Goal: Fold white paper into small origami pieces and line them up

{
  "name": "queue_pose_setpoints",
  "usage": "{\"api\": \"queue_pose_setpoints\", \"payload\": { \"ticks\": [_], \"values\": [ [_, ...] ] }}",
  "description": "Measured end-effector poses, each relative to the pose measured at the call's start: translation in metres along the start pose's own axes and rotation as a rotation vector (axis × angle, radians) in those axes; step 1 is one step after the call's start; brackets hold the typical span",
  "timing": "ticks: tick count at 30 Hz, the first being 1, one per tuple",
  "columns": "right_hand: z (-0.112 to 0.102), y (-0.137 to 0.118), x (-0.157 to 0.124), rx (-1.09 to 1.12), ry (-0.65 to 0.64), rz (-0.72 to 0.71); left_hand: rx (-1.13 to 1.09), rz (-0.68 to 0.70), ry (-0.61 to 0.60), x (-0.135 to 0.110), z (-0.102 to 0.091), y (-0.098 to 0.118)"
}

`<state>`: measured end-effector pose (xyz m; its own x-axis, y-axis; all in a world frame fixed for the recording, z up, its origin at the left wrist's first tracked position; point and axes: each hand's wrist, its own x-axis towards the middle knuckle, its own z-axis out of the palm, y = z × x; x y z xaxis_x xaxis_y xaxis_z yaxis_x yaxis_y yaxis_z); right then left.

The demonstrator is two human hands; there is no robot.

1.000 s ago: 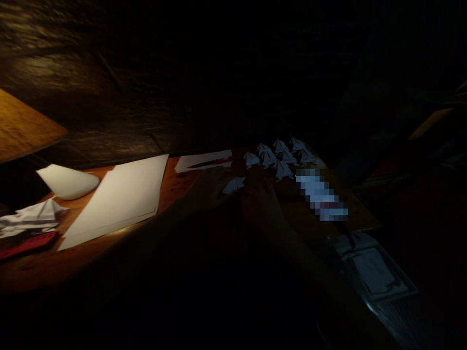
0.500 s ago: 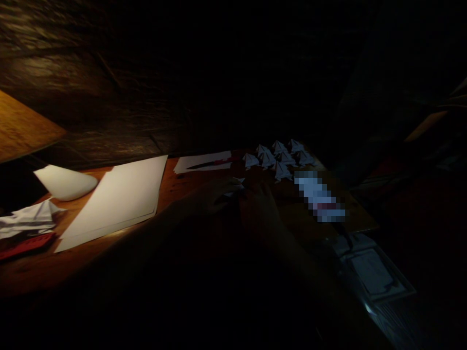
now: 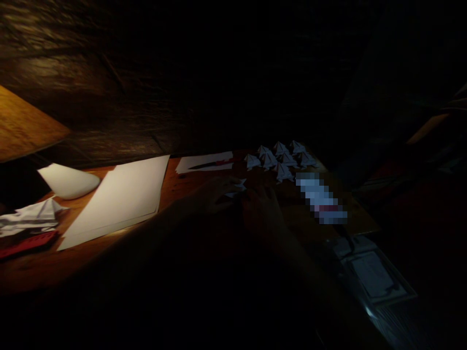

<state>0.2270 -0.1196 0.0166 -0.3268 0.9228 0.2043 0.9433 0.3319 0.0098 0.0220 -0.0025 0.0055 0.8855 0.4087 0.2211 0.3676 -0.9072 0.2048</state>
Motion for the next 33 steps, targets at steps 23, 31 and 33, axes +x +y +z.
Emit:
{"api": "queue_pose_setpoints", "payload": {
  "ticks": [23,31,33],
  "values": [
    [0.0067,0.0013,-0.0009,0.035,0.016,0.041,-0.010,0.005,0.033,-0.0001,0.0026,-0.0032],
    [0.0064,0.0018,-0.0022,0.041,0.018,0.042,0.068,-0.031,0.050,-0.0015,0.0000,-0.0014],
    [0.0067,0.0021,-0.0026,0.048,0.010,0.043,0.092,-0.027,0.066,-0.0013,0.0005,-0.0030]
  ]
}}
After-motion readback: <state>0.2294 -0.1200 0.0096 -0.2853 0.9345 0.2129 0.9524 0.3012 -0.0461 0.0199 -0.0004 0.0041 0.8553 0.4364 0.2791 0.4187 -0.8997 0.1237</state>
